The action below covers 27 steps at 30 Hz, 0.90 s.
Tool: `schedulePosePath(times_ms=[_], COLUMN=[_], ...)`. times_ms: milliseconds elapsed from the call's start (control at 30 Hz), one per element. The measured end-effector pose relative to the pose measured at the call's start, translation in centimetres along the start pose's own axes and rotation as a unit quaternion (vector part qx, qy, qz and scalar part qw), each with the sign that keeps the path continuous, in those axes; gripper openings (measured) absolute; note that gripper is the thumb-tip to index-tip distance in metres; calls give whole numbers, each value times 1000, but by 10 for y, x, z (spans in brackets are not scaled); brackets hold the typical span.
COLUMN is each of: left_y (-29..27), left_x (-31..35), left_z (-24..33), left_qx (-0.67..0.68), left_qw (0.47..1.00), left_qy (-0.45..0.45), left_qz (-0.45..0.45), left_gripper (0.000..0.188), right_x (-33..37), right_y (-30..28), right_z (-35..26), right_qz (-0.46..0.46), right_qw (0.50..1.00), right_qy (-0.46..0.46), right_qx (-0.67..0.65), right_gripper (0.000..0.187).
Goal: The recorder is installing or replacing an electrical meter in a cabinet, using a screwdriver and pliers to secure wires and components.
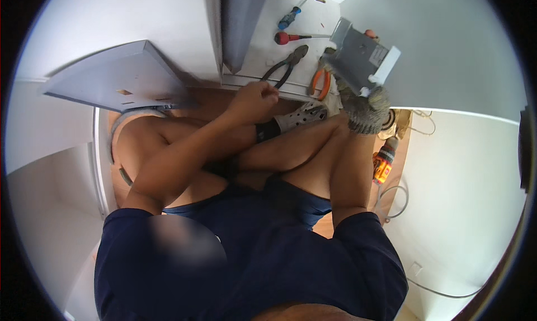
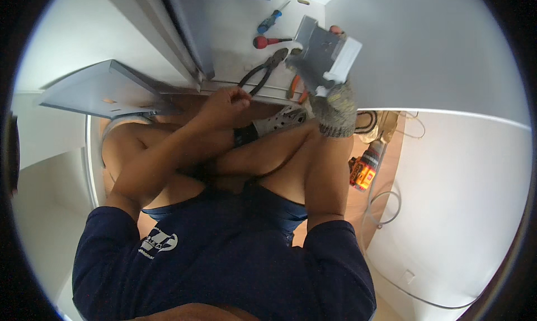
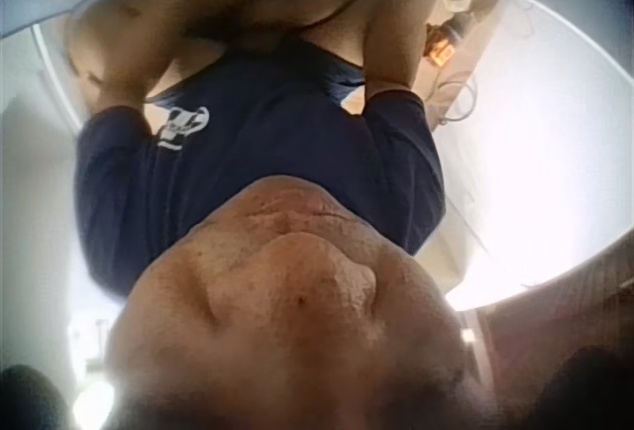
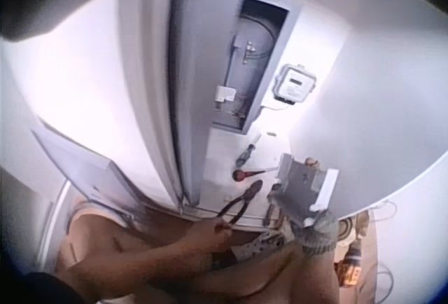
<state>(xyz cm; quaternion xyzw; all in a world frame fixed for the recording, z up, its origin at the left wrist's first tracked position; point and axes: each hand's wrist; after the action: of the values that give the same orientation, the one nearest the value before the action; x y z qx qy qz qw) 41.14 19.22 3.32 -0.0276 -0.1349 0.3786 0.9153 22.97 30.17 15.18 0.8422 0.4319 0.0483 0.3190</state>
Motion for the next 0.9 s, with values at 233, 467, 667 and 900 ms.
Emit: schedulePosePath(times_ms=[233, 467, 667, 900], left_y=[34, 46, 38, 27], left_x=[-26, -110, -108, 14], left_z=[-19, -36, -51, -35], left_qx=[-297, -387, -347, -366], left_qw=[935, 901, 913, 897], left_qy=[170, 153, 135, 240], left_qz=[96, 121, 165, -57], left_gripper=[28, 35, 22, 24], right_x=[9, -25, -85, -88], right_y=[-62, -30, 3, 25], right_z=[-12, 21, 113, 163], right_qz=[121, 89, 22, -3], right_qw=[987, 956, 781, 680], right_qy=[-31, 0, -22, 60], right_qx=[98, 281, 624, 730], right_gripper=[93, 80, 96, 81])
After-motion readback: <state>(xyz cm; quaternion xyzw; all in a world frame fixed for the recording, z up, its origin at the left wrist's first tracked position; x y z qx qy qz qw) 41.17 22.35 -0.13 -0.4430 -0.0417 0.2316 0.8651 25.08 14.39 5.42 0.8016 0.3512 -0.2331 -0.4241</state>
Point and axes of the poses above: each hand's wrist, its own x-axis away from the middle knuckle, its own y-axis out of the palm, z = x × y, and after that the axes turned 12 degrees about z, right-handed
